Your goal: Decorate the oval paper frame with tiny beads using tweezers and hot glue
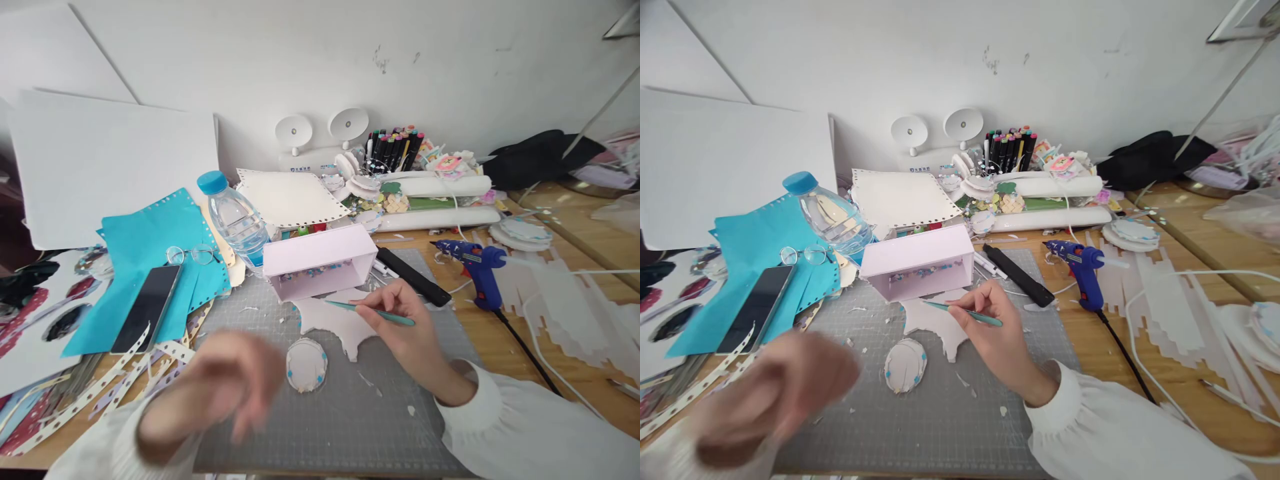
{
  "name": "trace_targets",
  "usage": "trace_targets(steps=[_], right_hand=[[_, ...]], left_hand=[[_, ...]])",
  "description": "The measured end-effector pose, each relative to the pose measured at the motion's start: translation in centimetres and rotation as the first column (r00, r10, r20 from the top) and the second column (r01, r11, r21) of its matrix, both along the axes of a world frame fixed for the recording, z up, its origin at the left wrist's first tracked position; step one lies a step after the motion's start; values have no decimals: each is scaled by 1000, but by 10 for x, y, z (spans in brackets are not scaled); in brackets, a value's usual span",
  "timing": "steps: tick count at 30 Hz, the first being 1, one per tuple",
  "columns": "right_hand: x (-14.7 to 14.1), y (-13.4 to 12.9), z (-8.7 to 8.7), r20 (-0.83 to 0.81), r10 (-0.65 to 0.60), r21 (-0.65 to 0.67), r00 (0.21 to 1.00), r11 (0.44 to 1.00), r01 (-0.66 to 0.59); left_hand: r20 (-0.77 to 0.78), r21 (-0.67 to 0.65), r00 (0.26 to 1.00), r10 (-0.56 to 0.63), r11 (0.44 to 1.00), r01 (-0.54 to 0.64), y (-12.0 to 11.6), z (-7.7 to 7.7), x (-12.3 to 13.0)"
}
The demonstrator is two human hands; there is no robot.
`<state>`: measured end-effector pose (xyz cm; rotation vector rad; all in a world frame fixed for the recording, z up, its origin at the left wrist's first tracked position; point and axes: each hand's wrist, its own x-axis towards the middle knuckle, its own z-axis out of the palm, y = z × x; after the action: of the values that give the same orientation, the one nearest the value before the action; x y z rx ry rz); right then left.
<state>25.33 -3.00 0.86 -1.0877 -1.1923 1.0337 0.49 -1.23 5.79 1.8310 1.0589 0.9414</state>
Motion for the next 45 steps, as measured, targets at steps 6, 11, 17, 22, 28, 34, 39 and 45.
trace_targets(steps=[6,11,17,22,28,34,39,45], right_hand=[[1,-8,6,13,5,91,1000,996,-6],[-4,-13,5,104,13,171,995,985,-30],[-10,-18,9,318,3,410,948,901,-141],[-10,-16,18,471,-10,469,882,850,-241],[-6,-18,19,562,-43,501,826,812,-299],[-6,-20,9,280,38,358,959,923,-141],[-7,-18,3,28,142,122,990,982,-144],[-8,-17,5,-46,183,28,982,983,-182]], left_hand=[[145,-254,988,47,967,-9,11,-26,27],[78,-149,996,-52,987,64,9,-35,31],[141,-123,985,-100,985,118,4,-40,30],[179,-131,976,-122,980,147,2,-43,32],[204,-140,970,-134,976,165,2,-41,32],[235,-148,963,-132,974,169,3,-43,30],[257,-167,954,-151,966,198,2,-45,28],[290,-162,943,-164,962,218,3,-46,29]])
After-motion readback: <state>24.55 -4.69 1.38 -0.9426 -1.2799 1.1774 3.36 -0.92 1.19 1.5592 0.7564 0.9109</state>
